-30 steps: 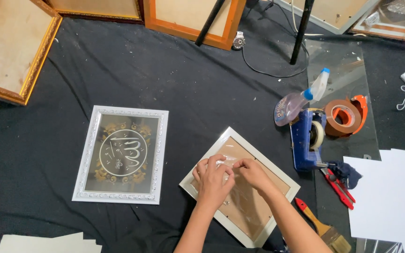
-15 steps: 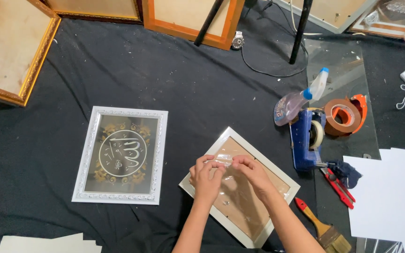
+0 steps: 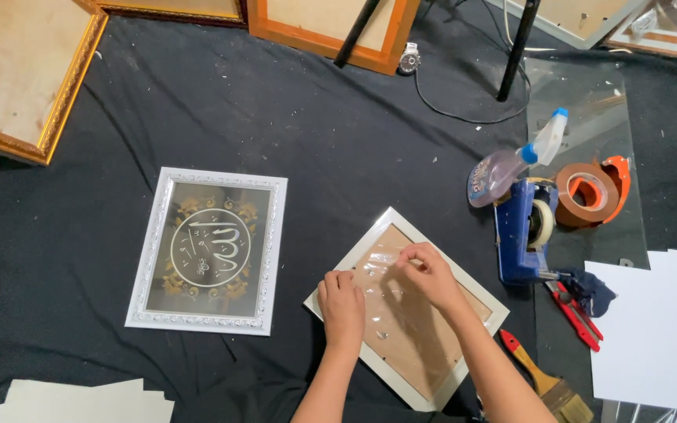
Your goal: The person cleans the glass of a picture frame, places a white backing sheet inside, and then covers the back with a cardboard sheet. They secure the cardboard using a plastic wrap and tape, smoothing it down with a utility knife.
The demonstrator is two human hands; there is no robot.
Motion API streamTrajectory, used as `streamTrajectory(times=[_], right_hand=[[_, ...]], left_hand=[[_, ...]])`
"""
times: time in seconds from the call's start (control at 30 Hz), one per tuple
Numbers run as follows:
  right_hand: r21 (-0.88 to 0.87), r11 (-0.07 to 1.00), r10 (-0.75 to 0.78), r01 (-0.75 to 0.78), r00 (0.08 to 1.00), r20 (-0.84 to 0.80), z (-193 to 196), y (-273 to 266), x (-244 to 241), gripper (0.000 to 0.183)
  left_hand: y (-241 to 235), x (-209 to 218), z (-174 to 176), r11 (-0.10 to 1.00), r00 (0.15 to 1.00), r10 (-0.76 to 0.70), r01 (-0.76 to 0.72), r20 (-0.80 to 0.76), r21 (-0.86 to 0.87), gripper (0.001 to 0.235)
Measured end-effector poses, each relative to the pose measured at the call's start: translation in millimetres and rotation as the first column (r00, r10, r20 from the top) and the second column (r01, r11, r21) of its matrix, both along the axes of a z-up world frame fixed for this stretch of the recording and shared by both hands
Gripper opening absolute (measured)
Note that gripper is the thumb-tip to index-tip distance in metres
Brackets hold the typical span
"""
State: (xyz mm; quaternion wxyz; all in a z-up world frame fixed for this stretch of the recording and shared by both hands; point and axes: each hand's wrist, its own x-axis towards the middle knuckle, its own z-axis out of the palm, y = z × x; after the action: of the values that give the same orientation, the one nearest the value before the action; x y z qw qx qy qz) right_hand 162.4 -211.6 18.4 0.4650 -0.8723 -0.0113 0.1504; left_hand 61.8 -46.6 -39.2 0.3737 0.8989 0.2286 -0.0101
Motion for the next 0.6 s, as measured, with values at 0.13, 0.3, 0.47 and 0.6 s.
streamTrajectory(times=[0.13,0.3,0.47,0.6], right_hand=[[0.117,0.923,0.38,-0.366,0.915,-0.137,25.3,-4.4,12.9,0.01],[0.131,0.831,0.557,-0.541,0.811,-0.182,24.8,-7.5,25.8,0.013],[0.125,0.789,0.614,-0.602,0.766,-0.192,2.3,-4.9,31.9,0.011],[0.147,0.795,0.606,-0.589,0.778,-0.164,-11.0,-1.4,30.1,0.013]], left_hand=[[-2.3,1.0,-10.1,0.934,0.967,-0.093,0.002,0.238,0.357,0.042],[-7.7,1.6,-35.4,0.961,0.976,-0.089,0.032,0.201,0.274,0.03],[-6.8,6.5,-41.1,0.953,0.977,-0.071,0.007,0.201,0.303,0.015],[-1.2,9.0,-43.7,0.938,0.968,-0.117,0.034,0.224,0.344,0.022]])
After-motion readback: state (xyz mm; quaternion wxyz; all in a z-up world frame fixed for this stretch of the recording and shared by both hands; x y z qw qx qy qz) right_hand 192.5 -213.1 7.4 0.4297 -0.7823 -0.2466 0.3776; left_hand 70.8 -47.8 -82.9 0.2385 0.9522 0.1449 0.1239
